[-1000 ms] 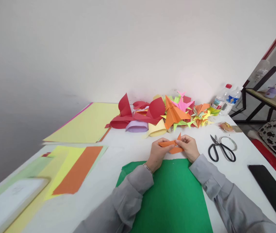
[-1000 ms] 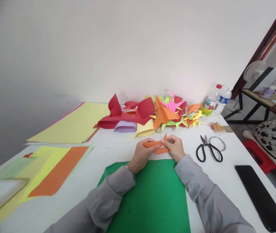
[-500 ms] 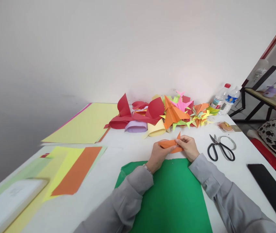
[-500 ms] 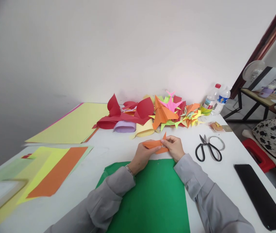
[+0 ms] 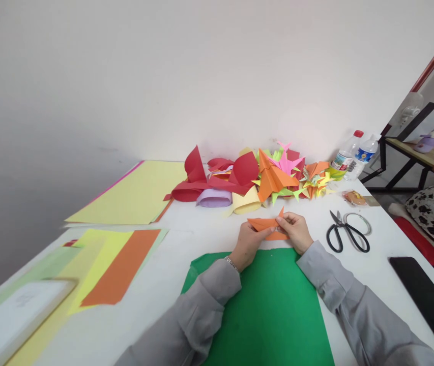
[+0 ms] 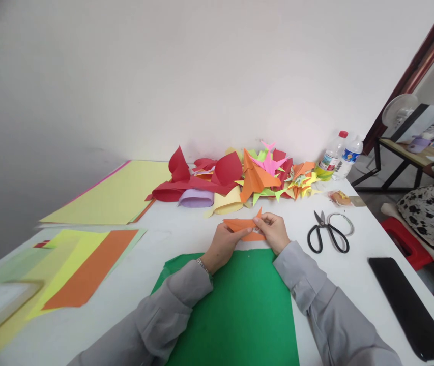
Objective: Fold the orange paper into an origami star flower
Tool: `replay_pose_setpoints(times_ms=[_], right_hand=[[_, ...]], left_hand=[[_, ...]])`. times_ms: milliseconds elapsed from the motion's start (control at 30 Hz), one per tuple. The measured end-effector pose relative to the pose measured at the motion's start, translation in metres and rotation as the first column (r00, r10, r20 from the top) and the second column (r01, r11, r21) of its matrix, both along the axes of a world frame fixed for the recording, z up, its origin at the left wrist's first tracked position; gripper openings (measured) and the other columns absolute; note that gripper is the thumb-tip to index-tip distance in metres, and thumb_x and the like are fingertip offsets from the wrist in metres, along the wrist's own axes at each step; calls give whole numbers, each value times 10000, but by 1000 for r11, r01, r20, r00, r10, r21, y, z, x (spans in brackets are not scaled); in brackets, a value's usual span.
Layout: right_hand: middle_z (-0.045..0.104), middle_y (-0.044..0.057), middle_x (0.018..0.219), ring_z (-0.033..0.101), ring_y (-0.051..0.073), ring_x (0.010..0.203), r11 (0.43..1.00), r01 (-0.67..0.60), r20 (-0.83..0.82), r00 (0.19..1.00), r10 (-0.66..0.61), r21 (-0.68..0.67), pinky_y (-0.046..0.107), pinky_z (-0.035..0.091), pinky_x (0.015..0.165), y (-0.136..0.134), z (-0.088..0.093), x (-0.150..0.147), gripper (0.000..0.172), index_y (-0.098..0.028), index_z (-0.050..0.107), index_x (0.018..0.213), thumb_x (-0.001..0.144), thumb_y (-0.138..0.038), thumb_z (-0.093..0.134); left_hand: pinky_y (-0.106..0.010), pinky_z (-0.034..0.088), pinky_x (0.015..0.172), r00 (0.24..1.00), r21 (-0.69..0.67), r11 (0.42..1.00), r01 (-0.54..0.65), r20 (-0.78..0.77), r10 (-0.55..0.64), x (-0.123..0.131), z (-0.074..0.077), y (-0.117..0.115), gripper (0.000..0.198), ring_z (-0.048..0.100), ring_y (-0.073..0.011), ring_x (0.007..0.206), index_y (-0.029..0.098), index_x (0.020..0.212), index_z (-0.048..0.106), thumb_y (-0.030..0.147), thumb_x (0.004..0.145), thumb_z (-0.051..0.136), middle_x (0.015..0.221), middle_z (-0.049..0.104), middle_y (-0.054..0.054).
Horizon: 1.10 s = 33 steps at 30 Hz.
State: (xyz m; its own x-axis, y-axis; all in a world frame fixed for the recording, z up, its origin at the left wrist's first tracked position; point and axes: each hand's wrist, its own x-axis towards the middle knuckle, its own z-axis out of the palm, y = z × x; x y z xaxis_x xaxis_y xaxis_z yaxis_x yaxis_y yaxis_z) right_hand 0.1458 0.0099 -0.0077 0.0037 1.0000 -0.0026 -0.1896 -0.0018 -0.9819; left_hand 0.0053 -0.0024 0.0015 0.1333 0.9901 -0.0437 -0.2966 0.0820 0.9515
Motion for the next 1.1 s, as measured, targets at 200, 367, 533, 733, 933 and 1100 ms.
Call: replay_pose_setpoints(times_ms=[200, 367, 533, 733, 933, 1100], right_hand=[[571, -31, 485, 494, 94, 452, 1000, 10, 14, 1000, -10, 20, 235, 412, 493, 0, 1, 0, 343, -177, 591, 588, 592, -474, 760], [567, -30, 495, 479, 90, 448, 998, 31, 37, 999, -33, 49, 228, 389, 478, 1, -1, 1, 341, -174, 591, 607, 617, -477, 746], [560, -33, 488, 465, 90, 438, 999, 31, 23, 999, -32, 40, 231, 375, 465, 1, 0, 0, 356, -176, 575, 598, 607, -488, 748], [572, -29, 503, 476, 97, 454, 998, -7, 45, 999, 4, 62, 239, 392, 482, 0, -2, 0, 344, -186, 580, 605, 625, -492, 737], [582, -16, 493, 509, 112, 467, 999, -14, 2, 1000, 14, -45, 245, 422, 504, -3, 6, 1, 412, -187, 588, 610, 623, -585, 694], [618, -12, 561, 533, 120, 527, 996, -72, 58, 996, 69, 53, 260, 435, 564, -4, 9, 0, 308, -188, 640, 621, 602, -471, 759]], left_hand=[[-333, 508, 747, 999, 1, 1000, -7, -53, 7, 1, 2, 0, 251, 649, -200, 759, 114, 776, 708, 245, 569, 759, 783, 719, -63], [-306, 502, 739, 998, 27, 999, 42, -38, -41, -1, 0, 2, 250, 644, -192, 756, 121, 781, 702, 179, 542, 741, 800, 720, -54], [-349, 501, 802, 990, 56, 992, 117, -86, -112, -1, 0, 2, 307, 647, -226, 836, 111, 869, 712, 253, 599, 737, 865, 724, -82], [-359, 510, 781, 993, 69, 997, 17, -116, -8, 2, -4, 3, 307, 651, -231, 828, 122, 850, 722, 308, 608, 758, 873, 726, -87], [-401, 506, 832, 999, 52, 998, 34, -20, -33, 0, -4, 3, 331, 655, -240, 858, 122, 872, 724, 312, 605, 769, 900, 727, -90], [-396, 506, 830, 996, 40, 999, 31, 79, -34, 0, -1, 0, 312, 659, -234, 856, 120, 880, 720, 304, 631, 760, 911, 727, -96]])
